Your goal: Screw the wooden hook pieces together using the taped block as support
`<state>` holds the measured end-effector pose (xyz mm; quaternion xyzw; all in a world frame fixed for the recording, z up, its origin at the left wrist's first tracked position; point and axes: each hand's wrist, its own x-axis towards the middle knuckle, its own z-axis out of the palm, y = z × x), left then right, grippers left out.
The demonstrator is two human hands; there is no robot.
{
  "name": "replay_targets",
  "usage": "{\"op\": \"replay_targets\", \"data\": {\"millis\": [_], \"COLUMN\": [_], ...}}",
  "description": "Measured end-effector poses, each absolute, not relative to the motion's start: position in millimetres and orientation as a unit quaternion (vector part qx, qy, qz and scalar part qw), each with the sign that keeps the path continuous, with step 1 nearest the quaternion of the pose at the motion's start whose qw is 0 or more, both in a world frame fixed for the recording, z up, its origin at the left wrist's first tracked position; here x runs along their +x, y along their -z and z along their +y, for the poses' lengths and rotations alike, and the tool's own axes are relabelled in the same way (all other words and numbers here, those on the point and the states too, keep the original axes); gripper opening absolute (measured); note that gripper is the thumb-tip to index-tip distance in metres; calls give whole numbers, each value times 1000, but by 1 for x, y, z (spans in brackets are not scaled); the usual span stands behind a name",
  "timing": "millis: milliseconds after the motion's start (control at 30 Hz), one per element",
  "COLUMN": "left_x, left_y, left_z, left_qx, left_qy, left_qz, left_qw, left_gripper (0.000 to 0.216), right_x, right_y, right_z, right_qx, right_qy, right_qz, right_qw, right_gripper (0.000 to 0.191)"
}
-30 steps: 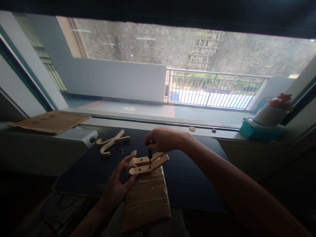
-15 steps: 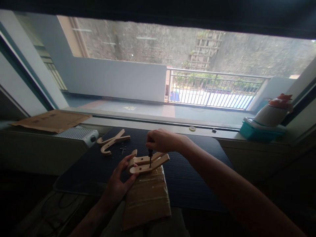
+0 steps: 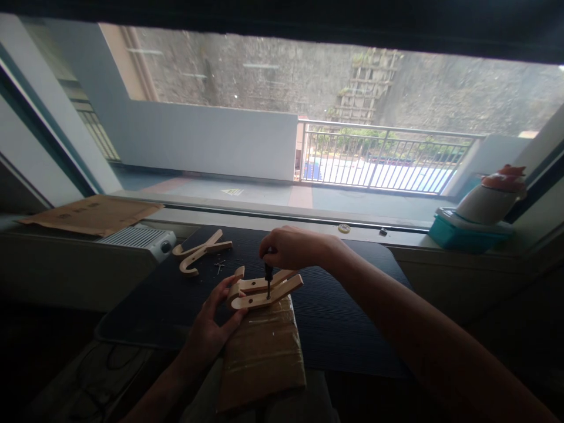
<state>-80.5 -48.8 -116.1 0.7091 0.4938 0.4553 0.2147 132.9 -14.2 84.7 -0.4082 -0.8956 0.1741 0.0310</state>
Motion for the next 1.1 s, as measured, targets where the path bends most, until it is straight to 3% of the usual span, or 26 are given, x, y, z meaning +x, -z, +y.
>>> {"op": "replay_targets", "data": {"millis": [1100], "left_x": [-81], "left_y": [117], "left_z": [-50], "left_qx": [704], "left_qy": [-462], "left_qz": [493], "left_qw": [220], "left_gripper": [58], "right_x": [137], "right_y": [-76], "right_z": [-10], "right_qx": [-419], "right_qy": [-134], "right_qz": [-898], "right_qw": [19], "right_gripper": [26]}}
